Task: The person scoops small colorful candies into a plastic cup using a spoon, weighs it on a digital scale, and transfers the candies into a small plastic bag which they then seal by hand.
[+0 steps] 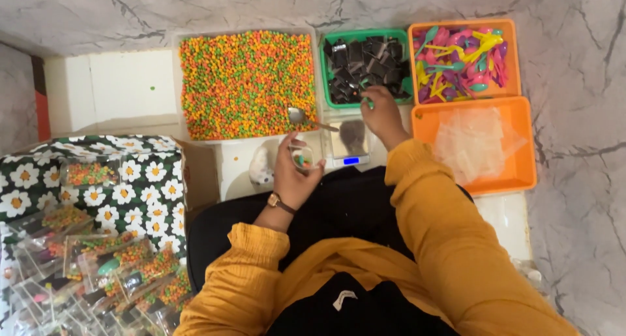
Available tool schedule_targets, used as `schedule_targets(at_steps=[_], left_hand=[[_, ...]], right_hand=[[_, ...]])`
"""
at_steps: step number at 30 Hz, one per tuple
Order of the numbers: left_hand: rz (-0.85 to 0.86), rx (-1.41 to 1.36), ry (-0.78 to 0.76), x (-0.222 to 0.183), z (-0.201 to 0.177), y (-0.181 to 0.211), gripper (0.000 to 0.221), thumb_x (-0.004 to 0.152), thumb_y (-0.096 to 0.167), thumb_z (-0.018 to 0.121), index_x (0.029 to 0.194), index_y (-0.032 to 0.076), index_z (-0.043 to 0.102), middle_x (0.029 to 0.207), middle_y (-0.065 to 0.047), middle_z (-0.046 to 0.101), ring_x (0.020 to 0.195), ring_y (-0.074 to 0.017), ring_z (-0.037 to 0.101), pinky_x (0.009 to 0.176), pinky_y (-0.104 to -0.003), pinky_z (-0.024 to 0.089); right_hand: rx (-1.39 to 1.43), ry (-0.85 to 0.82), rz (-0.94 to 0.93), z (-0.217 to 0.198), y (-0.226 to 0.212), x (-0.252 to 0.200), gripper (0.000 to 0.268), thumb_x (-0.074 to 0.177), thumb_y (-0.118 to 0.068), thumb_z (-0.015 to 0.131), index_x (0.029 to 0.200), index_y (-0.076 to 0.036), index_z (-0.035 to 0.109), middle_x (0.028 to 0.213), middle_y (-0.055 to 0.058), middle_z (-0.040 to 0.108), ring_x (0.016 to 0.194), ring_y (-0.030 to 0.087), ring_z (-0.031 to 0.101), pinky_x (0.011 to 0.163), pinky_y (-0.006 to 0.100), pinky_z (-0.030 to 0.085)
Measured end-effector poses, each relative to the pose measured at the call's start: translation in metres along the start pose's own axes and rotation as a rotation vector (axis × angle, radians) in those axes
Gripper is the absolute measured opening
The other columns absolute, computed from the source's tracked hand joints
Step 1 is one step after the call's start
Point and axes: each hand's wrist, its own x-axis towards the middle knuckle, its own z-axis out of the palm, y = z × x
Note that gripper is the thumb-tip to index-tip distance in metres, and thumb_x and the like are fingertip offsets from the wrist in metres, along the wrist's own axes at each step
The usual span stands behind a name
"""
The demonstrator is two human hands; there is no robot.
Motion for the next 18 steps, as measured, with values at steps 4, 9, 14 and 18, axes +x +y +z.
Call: schedule_targets(at_steps=[4,9,14,18], left_hand=[[-0.004,-0.05,-0.056,-0.001,0.005,0.002,0.086,0.07,0.01,0.089,0.141,-0.006,0.044,0.108,-0.019,0.064,0.103,-0.037,0.067,0.09,-0.043,0.055],[-0.097,-0.067,-0.121,-0.003,0.013,-0.007,0.089,0.07,0.013,0.09,0.144,-0.002,0.042,0.11,-0.018,0.066,0.105,-0.0359,0.067,0.091,-0.042,0.056],[-0.182,-0.074,-0.173,0.002,0.011,-0.002,0.087,0.073,0.015,0.089,0.144,-0.001,0.041,0.111,-0.016,0.066,0.106,-0.0339,0.067,0.092,-0.043,0.055],[-0.237,-0.069,-0.202,0.002,0.012,-0.005,0.087,0.075,0.02,0.089,0.145,0.0,0.041,0.113,-0.016,0.066,0.107,-0.0336,0.067,0.094,-0.042,0.055]], right_hand=[[-0.12,-0.18,0.217,0.014,0.043,0.028,0.035,0.096,-0.017,0.061,0.125,0.002,0.07,0.137,0.024,0.061,0.134,0.041,0.054,0.113,0.048,0.043],[-0.132,-0.217,0.374,0.018,0.051,0.061,0.053,0.102,-0.005,0.048,0.153,0.005,0.038,0.153,0.03,0.042,0.145,0.039,0.042,0.119,0.049,0.039],[-0.383,-0.254,0.426,0.031,0.045,0.078,0.056,0.098,-0.014,0.06,0.151,-0.004,0.043,0.149,0.022,0.044,0.137,0.038,0.049,0.105,0.056,0.046],[-0.444,-0.09,0.401,0.039,0.067,0.08,0.027,0.102,-0.015,0.058,0.126,-0.006,0.066,0.121,0.013,0.062,0.111,0.03,0.065,0.089,0.043,0.055]])
